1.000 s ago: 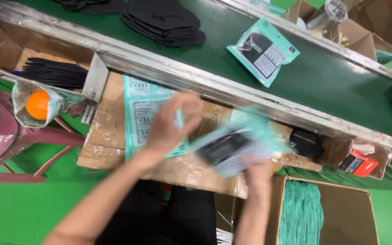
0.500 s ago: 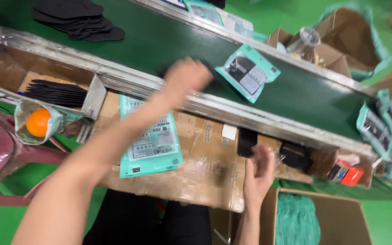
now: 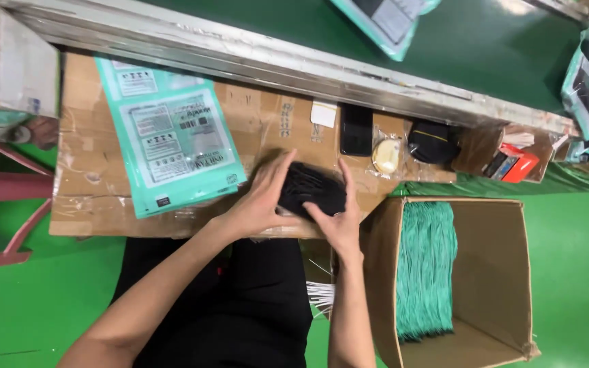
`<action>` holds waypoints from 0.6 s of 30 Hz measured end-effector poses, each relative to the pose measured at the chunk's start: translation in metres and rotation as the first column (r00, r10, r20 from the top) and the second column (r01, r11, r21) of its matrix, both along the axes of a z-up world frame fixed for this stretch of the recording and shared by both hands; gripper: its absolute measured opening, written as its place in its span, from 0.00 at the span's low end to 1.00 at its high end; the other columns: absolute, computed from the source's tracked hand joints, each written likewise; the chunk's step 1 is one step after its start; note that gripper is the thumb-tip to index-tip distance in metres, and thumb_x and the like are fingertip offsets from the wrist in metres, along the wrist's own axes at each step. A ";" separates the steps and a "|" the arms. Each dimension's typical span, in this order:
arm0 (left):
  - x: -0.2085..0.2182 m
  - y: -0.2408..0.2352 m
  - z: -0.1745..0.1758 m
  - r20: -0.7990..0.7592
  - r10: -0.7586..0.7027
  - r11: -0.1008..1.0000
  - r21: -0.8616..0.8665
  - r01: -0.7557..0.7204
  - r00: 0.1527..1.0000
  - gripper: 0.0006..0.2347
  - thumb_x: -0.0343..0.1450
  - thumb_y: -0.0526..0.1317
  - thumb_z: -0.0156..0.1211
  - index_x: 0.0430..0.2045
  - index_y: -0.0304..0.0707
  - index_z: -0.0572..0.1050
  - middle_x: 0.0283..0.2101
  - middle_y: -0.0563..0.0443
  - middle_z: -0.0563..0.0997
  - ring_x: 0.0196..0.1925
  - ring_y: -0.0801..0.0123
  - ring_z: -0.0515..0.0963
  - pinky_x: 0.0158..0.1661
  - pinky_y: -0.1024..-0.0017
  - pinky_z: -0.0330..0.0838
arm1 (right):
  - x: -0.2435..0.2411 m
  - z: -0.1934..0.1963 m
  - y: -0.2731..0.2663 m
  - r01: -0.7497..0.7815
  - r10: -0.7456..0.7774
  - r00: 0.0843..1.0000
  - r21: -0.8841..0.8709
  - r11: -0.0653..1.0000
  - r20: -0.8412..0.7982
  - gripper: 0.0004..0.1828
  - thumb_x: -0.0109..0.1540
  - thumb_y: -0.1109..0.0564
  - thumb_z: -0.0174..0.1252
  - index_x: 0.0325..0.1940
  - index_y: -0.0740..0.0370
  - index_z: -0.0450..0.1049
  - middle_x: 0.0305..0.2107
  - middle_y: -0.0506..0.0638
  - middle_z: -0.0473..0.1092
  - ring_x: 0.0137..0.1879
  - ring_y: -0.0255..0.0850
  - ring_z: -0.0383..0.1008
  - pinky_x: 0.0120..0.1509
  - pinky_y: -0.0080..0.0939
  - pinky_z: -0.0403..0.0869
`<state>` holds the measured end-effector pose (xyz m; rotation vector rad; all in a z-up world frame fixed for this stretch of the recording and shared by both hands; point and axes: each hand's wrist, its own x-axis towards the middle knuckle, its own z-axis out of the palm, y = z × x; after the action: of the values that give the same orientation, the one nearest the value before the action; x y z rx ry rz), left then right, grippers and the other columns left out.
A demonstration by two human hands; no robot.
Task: Packing black face masks into plastic bags and sealing them.
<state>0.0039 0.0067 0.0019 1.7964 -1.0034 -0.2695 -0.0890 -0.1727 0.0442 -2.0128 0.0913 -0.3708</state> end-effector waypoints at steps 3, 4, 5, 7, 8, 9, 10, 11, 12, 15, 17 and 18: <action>-0.004 -0.004 -0.006 -0.165 0.014 1.000 0.014 -0.012 0.986 0.56 0.58 0.46 0.80 0.73 0.33 0.36 0.75 0.27 0.46 0.77 0.36 0.46 0.72 0.46 0.44 | -0.012 -0.029 -0.003 0.177 -0.162 0.981 0.156 0.972 -0.103 0.50 0.56 0.69 0.70 0.79 0.60 0.55 0.54 0.56 0.75 0.56 0.42 0.79 0.65 0.45 0.77; -0.006 -0.004 -0.006 -0.166 0.030 0.999 -0.016 -0.033 0.986 0.56 0.57 0.45 0.80 0.73 0.33 0.37 0.75 0.28 0.48 0.77 0.37 0.48 0.72 0.45 0.44 | -0.011 -0.024 0.003 0.109 -0.103 0.994 0.221 0.969 -0.040 0.57 0.53 0.69 0.71 0.80 0.60 0.47 0.57 0.55 0.71 0.60 0.42 0.76 0.68 0.46 0.75; -0.004 -0.007 -0.004 -0.158 0.053 0.997 -0.052 -0.062 0.986 0.56 0.55 0.44 0.80 0.72 0.34 0.39 0.75 0.29 0.49 0.76 0.38 0.49 0.71 0.44 0.44 | -0.005 -0.018 0.008 0.028 -0.040 0.999 0.275 0.961 0.038 0.64 0.50 0.69 0.71 0.80 0.60 0.38 0.60 0.53 0.67 0.63 0.43 0.72 0.70 0.47 0.72; -0.005 -0.008 -0.010 -0.225 0.050 0.997 -0.038 -0.060 0.973 0.51 0.59 0.44 0.78 0.74 0.39 0.45 0.74 0.33 0.57 0.76 0.43 0.55 0.72 0.48 0.50 | -0.006 -0.035 0.002 0.010 -0.010 1.000 0.238 0.971 -0.001 0.63 0.52 0.69 0.71 0.81 0.61 0.39 0.57 0.54 0.71 0.62 0.44 0.74 0.70 0.47 0.72; -0.005 -0.009 -0.014 -0.292 0.047 0.998 -0.025 -0.056 0.955 0.46 0.62 0.43 0.76 0.75 0.45 0.51 0.73 0.37 0.64 0.76 0.48 0.62 0.73 0.52 0.57 | -0.006 -0.044 -0.002 -0.010 0.018 0.999 0.201 0.980 -0.041 0.61 0.54 0.70 0.71 0.82 0.63 0.39 0.54 0.55 0.74 0.60 0.45 0.76 0.71 0.46 0.72; -0.005 -0.010 -0.013 -0.293 0.050 0.998 -0.025 -0.060 0.955 0.46 0.62 0.43 0.76 0.75 0.45 0.51 0.73 0.37 0.64 0.76 0.48 0.62 0.73 0.52 0.57 | -0.008 -0.045 -0.002 -0.013 0.022 0.999 0.201 0.980 -0.042 0.61 0.54 0.70 0.71 0.82 0.63 0.39 0.54 0.55 0.74 0.60 0.45 0.76 0.71 0.46 0.72; -0.004 -0.011 -0.013 -0.265 0.064 0.994 -0.066 -0.084 0.962 0.47 0.60 0.42 0.76 0.74 0.44 0.51 0.71 0.37 0.66 0.75 0.48 0.61 0.72 0.51 0.55 | -0.010 -0.045 -0.003 0.047 -0.032 0.998 0.271 0.961 -0.057 0.62 0.52 0.69 0.72 0.81 0.64 0.40 0.51 0.55 0.74 0.58 0.45 0.77 0.67 0.46 0.75; -0.006 -0.010 -0.013 -0.241 0.076 0.989 -0.103 -0.103 0.968 0.47 0.57 0.40 0.76 0.72 0.43 0.51 0.69 0.37 0.68 0.74 0.47 0.61 0.71 0.51 0.54 | -0.016 -0.047 -0.001 0.112 -0.089 0.993 0.344 0.932 -0.082 0.62 0.50 0.67 0.72 0.80 0.65 0.40 0.49 0.55 0.74 0.56 0.45 0.78 0.63 0.46 0.77; -0.009 -0.011 -0.022 -0.247 0.077 0.990 -0.097 -0.103 0.966 0.47 0.57 0.40 0.76 0.72 0.43 0.51 0.69 0.37 0.68 0.74 0.47 0.61 0.71 0.51 0.54 | -0.019 -0.052 0.000 0.115 -0.089 0.992 0.348 0.930 -0.089 0.62 0.50 0.67 0.72 0.80 0.65 0.40 0.49 0.55 0.74 0.56 0.45 0.78 0.63 0.46 0.77; -0.014 -0.020 -0.039 -0.166 0.087 0.996 0.016 -0.085 0.982 0.43 0.58 0.36 0.74 0.71 0.47 0.57 0.65 0.39 0.73 0.73 0.44 0.63 0.69 0.57 0.62 | -0.026 -0.080 -0.012 0.037 -0.036 0.999 0.079 0.996 -0.012 0.57 0.54 0.63 0.70 0.80 0.67 0.43 0.54 0.57 0.71 0.61 0.44 0.72 0.72 0.42 0.68; -0.021 -0.020 -0.043 -0.355 0.306 0.952 0.130 -0.278 0.883 0.31 0.69 0.42 0.67 0.69 0.51 0.65 0.60 0.45 0.80 0.65 0.58 0.80 0.65 0.66 0.75 | -0.038 -0.117 -0.025 0.005 -0.007 0.998 0.033 0.999 0.055 0.33 0.68 0.63 0.48 0.79 0.68 0.58 0.72 0.62 0.63 0.78 0.50 0.62 0.84 0.46 0.57; -0.024 -0.011 -0.029 -0.353 0.326 0.945 0.142 -0.295 0.877 0.31 0.69 0.42 0.67 0.69 0.51 0.65 0.60 0.45 0.80 0.65 0.58 0.80 0.65 0.66 0.75 | -0.038 -0.121 -0.019 -0.013 0.011 0.999 0.045 0.999 0.052 0.33 0.68 0.63 0.48 0.79 0.68 0.58 0.72 0.62 0.63 0.78 0.50 0.62 0.84 0.46 0.57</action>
<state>-0.0202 -0.0044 -0.0269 1.8602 -0.4304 -0.4372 -0.1266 -0.1914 -0.0772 -1.9567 0.0546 -0.4100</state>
